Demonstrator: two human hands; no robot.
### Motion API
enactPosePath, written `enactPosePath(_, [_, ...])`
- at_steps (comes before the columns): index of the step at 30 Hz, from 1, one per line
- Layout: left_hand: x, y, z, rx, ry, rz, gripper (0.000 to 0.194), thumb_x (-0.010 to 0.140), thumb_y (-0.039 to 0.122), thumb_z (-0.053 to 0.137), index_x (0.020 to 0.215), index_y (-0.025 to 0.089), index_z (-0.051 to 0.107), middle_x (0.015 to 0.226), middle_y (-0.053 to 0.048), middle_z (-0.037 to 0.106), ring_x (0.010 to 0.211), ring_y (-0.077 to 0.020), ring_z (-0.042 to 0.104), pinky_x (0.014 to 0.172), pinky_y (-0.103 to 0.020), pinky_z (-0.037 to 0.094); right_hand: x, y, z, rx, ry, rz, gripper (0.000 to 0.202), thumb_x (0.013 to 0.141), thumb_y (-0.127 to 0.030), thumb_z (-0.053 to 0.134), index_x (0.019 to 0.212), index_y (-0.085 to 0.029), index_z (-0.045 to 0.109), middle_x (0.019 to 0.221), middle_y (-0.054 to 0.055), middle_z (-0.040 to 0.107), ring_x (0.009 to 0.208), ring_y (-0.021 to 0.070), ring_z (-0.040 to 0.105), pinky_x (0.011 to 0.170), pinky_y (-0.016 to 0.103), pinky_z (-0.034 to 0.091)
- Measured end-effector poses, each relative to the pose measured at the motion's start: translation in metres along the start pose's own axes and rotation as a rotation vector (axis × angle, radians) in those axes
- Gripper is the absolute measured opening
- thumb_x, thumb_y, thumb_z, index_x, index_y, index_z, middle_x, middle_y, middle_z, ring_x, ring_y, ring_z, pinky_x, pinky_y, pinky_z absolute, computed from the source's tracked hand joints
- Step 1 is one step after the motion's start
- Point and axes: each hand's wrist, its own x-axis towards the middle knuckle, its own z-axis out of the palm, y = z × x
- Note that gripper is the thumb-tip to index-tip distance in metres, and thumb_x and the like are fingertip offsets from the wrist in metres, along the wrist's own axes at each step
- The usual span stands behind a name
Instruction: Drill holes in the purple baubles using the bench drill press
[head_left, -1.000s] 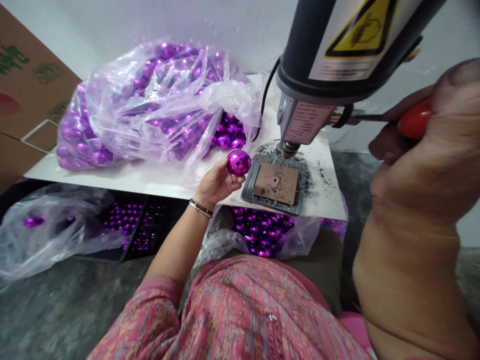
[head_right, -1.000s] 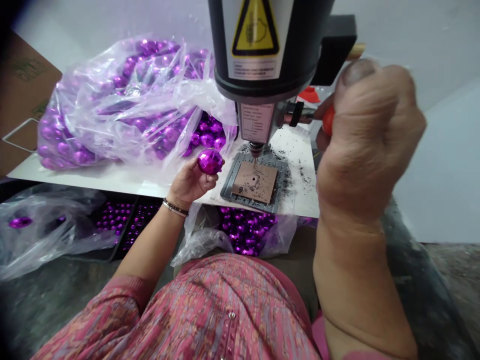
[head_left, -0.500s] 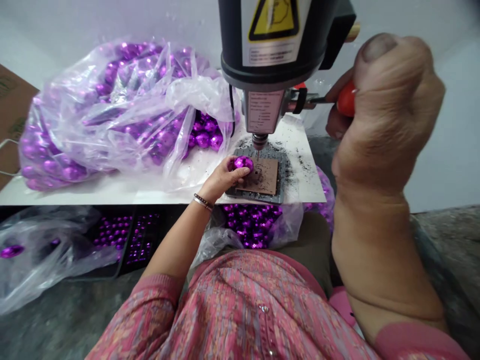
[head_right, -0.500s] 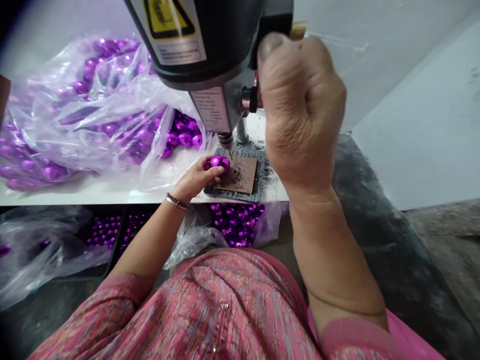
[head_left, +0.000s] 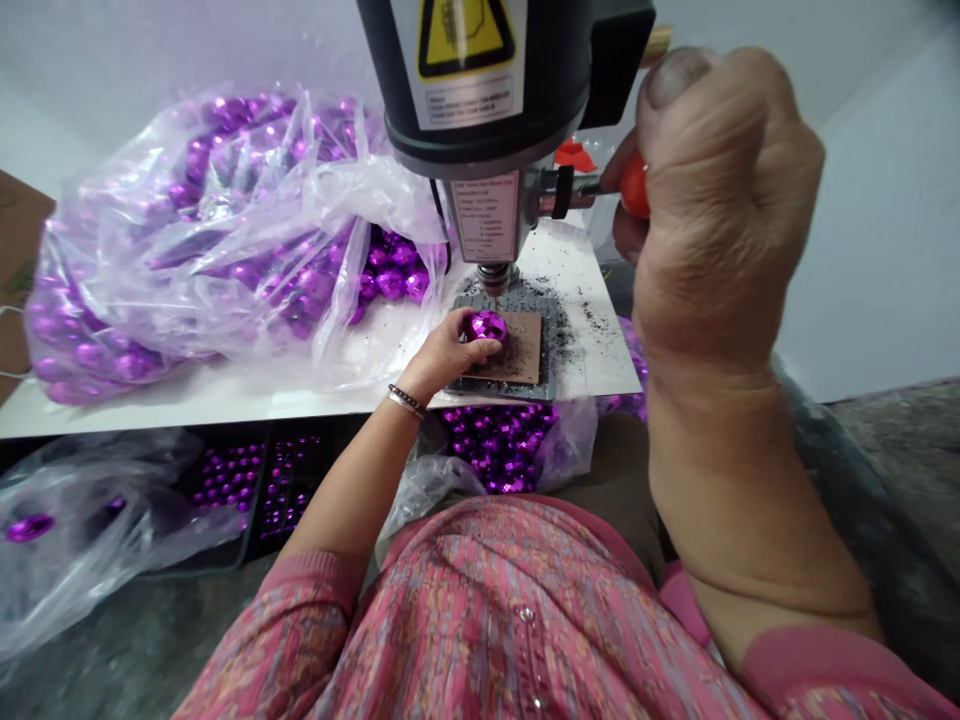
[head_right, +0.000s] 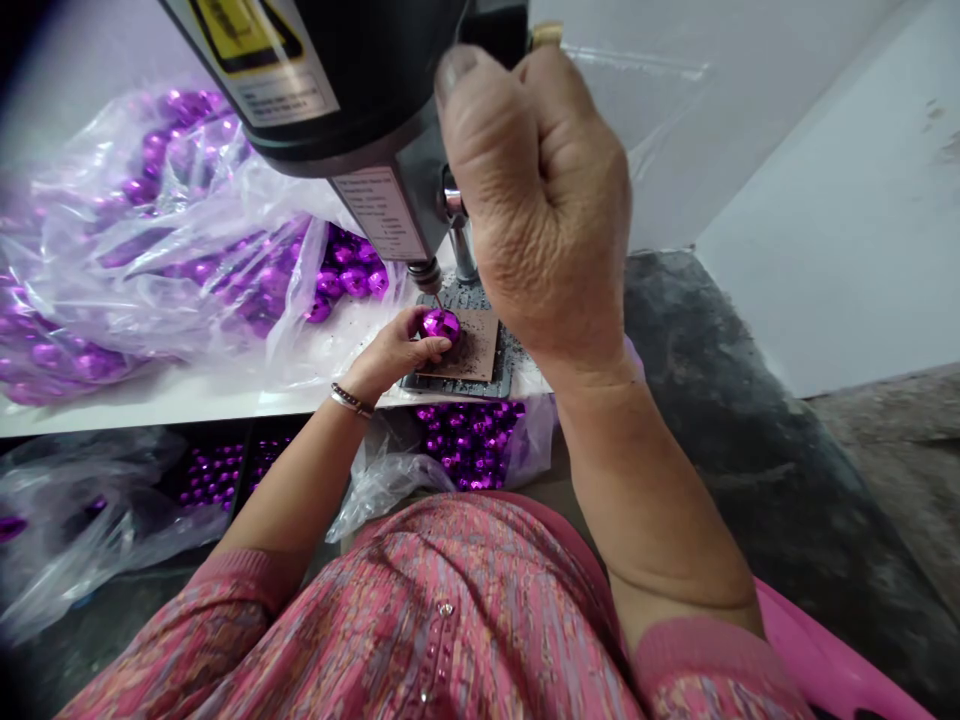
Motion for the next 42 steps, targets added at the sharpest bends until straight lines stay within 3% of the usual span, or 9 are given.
enactPosePath(3, [0.001, 0.003, 0.005, 0.178, 0.067, 0.077, 0.055, 0.071, 0.027, 0.086, 0.121, 0.016, 0.069, 0.105, -0.003, 0.075, 0.090, -0.0174, 0.067, 0.083, -0.028, 0.054, 0.000, 0.001, 0.000, -0.014, 0.003, 0.014, 0.034, 0.103, -0.034, 0.045, 0.077, -0.016, 0.033, 0.064, -0.005, 0.037, 0.058, -0.0020, 0.037, 0.069, 0.013, 0.044])
enactPosePath(7, [0.001, 0.008, 0.011, 0.233, 0.033, 0.068, 0.065, 0.072, 0.027, 0.086, 0.133, 0.014, 0.069, 0.112, -0.004, 0.077, 0.098, -0.0191, 0.067, 0.094, -0.030, 0.052, 0.000, 0.002, -0.002, -0.002, -0.001, 0.003, 0.033, 0.101, -0.035, 0.048, 0.077, -0.016, 0.036, 0.064, -0.005, 0.036, 0.059, -0.0023, 0.038, 0.071, 0.013, 0.045])
enactPosePath(16, [0.002, 0.005, 0.015, 0.258, 0.021, 0.149, 0.049, 0.073, 0.025, 0.085, 0.121, 0.015, 0.074, 0.096, 0.000, 0.075, 0.084, -0.0158, 0.063, 0.081, -0.025, 0.050, -0.013, 0.007, -0.009, -0.077, 0.005, 0.010, 0.039, 0.096, -0.047, 0.053, 0.077, -0.014, 0.043, 0.065, -0.005, 0.045, 0.058, -0.0030, 0.039, 0.062, 0.014, 0.035])
enactPosePath(25, [0.002, 0.005, 0.018, 0.313, 0.058, 0.144, 0.058, 0.074, 0.022, 0.086, 0.130, 0.014, 0.072, 0.110, -0.003, 0.079, 0.096, -0.0207, 0.068, 0.090, -0.028, 0.052, -0.032, 0.016, -0.009, -0.188, 0.051, -0.034, 0.022, 0.087, -0.028, 0.055, 0.072, -0.014, 0.046, 0.068, -0.002, 0.043, 0.067, -0.0003, 0.039, 0.064, 0.014, 0.038])
enactPosePath(29, [0.002, 0.004, 0.019, 0.305, 0.048, 0.147, 0.055, 0.075, 0.023, 0.085, 0.128, 0.014, 0.072, 0.107, -0.002, 0.079, 0.094, -0.0200, 0.068, 0.088, -0.028, 0.052, -0.036, 0.023, -0.011, -0.222, 0.056, -0.122, 0.020, 0.089, -0.024, 0.053, 0.073, -0.012, 0.048, 0.068, -0.003, 0.044, 0.067, -0.0023, 0.039, 0.066, 0.012, 0.039])
enactPosePath(33, [0.003, 0.001, 0.019, 0.283, 0.037, 0.139, 0.061, 0.077, 0.022, 0.084, 0.135, 0.011, 0.069, 0.116, -0.006, 0.078, 0.102, -0.0213, 0.070, 0.094, -0.029, 0.052, -0.042, 0.037, -0.013, -0.248, 0.049, -0.239, 0.021, 0.091, -0.022, 0.053, 0.074, -0.010, 0.050, 0.070, -0.003, 0.047, 0.068, -0.0050, 0.041, 0.067, 0.008, 0.037])
enactPosePath(38, [0.004, -0.003, 0.021, 0.281, 0.053, 0.143, 0.062, 0.077, 0.024, 0.086, 0.136, 0.014, 0.069, 0.121, -0.006, 0.079, 0.108, -0.0226, 0.071, 0.099, -0.031, 0.052, -0.050, 0.054, -0.011, -0.256, 0.077, -0.357, 0.026, 0.099, -0.029, 0.051, 0.081, -0.011, 0.053, 0.073, -0.003, 0.051, 0.070, -0.0059, 0.047, 0.070, 0.008, 0.039])
enactPosePath(42, [0.003, -0.004, 0.022, 0.274, 0.054, 0.139, 0.061, 0.078, 0.024, 0.086, 0.136, 0.016, 0.070, 0.123, -0.005, 0.079, 0.112, -0.0232, 0.071, 0.102, -0.030, 0.052, -0.055, 0.064, -0.009, -0.270, 0.123, -0.361, 0.029, 0.102, -0.035, 0.048, 0.084, -0.013, 0.054, 0.075, -0.002, 0.052, 0.070, -0.0039, 0.049, 0.071, 0.012, 0.040])
